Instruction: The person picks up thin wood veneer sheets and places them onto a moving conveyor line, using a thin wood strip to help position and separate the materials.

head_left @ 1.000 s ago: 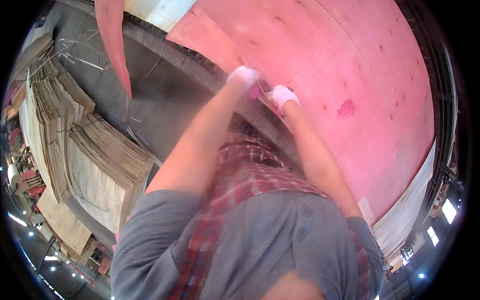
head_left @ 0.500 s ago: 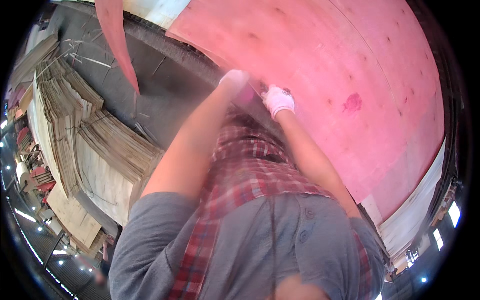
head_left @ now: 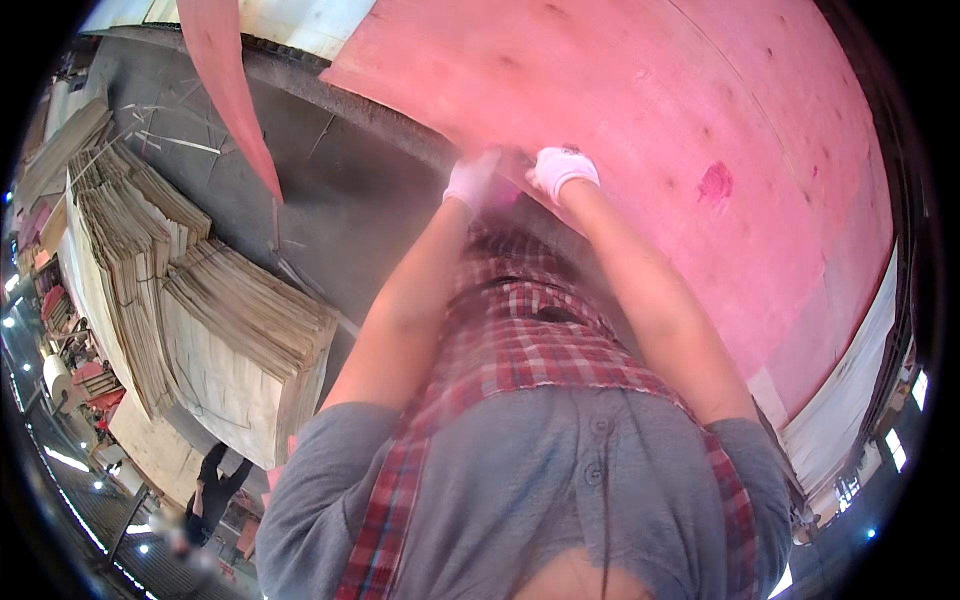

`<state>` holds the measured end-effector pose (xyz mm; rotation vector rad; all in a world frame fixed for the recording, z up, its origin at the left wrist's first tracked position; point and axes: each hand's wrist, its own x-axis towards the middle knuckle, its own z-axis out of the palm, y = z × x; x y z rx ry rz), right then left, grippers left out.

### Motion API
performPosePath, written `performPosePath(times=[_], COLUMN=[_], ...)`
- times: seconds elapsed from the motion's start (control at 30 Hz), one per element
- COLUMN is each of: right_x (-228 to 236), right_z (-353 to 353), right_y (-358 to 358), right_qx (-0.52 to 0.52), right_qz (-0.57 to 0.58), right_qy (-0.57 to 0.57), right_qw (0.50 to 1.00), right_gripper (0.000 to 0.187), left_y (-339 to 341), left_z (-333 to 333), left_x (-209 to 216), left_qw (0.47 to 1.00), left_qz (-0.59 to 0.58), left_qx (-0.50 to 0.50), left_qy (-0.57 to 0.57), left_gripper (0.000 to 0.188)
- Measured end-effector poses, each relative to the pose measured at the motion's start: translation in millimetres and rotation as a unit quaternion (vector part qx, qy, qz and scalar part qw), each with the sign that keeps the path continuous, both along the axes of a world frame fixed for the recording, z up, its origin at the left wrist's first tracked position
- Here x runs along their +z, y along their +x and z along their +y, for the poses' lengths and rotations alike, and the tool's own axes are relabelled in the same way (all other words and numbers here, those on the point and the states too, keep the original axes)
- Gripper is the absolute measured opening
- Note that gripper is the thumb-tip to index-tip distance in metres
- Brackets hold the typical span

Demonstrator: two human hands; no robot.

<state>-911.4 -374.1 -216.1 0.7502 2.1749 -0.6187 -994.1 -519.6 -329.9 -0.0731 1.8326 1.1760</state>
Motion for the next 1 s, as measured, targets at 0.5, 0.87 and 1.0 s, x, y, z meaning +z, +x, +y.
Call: performPosePath(times=[0.5,0.87,1.0], right_x=[-6,3,-2], right_z=[4,11,14], right_y=[-8,-20,-22], right_qx=[-0.051,-0.062,-0.062], right_qz=[-0.032,-0.064,-0.075], right_qy=[-0.007,-0.045,-0.056], right_qw=[0.998,0.995,0.994], right_gripper=[0.040,0.043,0.044], left_y=[-13,-27,-28], left_z=[-20,15,13], left_x=[28,82,82], left_qw=[0.969,0.994,0.988], left_qz=[-0.008,-0.081,-0.106], left_qx=[-0.125,0.063,0.054], left_qy=[0.213,0.049,0.096], left_gripper=[0.056,0.031,0.029])
